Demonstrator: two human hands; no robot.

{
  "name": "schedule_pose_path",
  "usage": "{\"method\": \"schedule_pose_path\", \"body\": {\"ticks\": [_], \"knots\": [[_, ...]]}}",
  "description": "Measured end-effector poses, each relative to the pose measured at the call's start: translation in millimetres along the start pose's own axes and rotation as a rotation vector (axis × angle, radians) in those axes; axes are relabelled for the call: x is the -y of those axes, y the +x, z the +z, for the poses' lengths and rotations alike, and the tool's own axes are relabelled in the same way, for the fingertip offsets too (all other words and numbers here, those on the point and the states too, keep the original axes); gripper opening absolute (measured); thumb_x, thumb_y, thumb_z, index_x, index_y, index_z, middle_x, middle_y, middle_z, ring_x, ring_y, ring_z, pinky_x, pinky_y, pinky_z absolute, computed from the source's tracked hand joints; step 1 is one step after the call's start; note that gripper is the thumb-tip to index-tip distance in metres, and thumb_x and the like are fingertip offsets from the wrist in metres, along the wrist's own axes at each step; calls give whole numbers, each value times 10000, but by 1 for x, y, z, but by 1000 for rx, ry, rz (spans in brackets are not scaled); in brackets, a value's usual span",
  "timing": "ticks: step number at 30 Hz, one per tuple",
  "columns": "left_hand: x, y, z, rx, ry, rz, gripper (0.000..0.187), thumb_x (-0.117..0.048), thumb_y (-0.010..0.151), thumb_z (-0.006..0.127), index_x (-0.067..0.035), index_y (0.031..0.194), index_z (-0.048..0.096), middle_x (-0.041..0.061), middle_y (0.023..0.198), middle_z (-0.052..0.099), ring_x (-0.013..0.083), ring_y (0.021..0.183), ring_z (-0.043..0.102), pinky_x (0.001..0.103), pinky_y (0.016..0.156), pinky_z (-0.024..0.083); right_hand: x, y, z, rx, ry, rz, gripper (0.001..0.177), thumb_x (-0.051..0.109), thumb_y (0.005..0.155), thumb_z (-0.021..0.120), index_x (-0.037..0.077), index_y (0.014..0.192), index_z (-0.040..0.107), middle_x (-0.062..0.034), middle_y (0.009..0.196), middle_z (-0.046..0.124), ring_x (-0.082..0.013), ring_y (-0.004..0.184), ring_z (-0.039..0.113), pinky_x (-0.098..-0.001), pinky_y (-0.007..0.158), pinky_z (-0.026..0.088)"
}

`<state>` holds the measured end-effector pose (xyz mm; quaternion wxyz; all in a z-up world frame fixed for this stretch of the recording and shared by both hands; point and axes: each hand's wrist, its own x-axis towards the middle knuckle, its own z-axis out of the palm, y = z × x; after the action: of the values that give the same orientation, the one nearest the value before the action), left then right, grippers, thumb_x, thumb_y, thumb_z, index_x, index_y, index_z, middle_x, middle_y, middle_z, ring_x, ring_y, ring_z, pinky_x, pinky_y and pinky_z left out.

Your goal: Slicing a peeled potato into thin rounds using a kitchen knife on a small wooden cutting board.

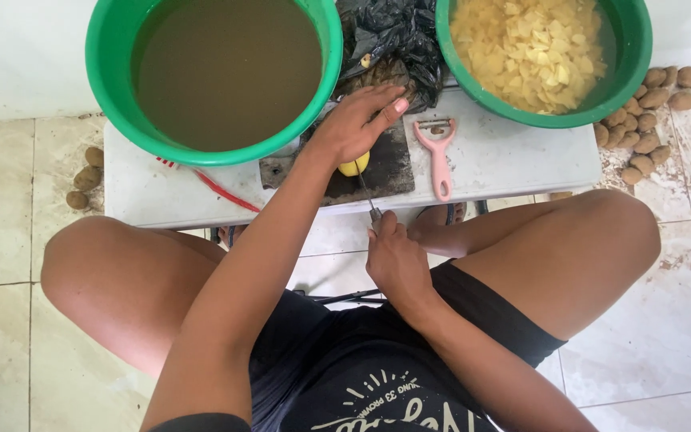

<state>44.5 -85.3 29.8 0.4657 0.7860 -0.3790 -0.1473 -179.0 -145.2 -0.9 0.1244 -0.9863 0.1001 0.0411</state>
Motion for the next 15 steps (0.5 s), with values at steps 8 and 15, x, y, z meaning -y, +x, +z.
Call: {"method": "schedule_pose_path", "body": {"ticks": [8, 15], "knots": [[16, 5, 16, 81, 209, 73, 744, -622, 1097, 344, -14, 1474, 550, 285, 1490, 528, 487, 1468, 368, 664, 1255, 258, -3, 6, 2, 13, -16, -9, 381, 275, 1086, 330, -43, 1172, 521, -131, 721, 614, -344, 550, 722, -411, 489, 588], [34, 15, 28, 254, 534, 72, 833, -688, 1010, 140, -146, 1582, 412, 175, 1646, 346, 316, 1560, 159, 548, 1251, 46, -16, -1, 37, -218, -261, -70, 351, 384, 1082, 470, 38, 1063, 531, -4, 608, 517, -188, 393, 541, -296, 321, 389]]}}
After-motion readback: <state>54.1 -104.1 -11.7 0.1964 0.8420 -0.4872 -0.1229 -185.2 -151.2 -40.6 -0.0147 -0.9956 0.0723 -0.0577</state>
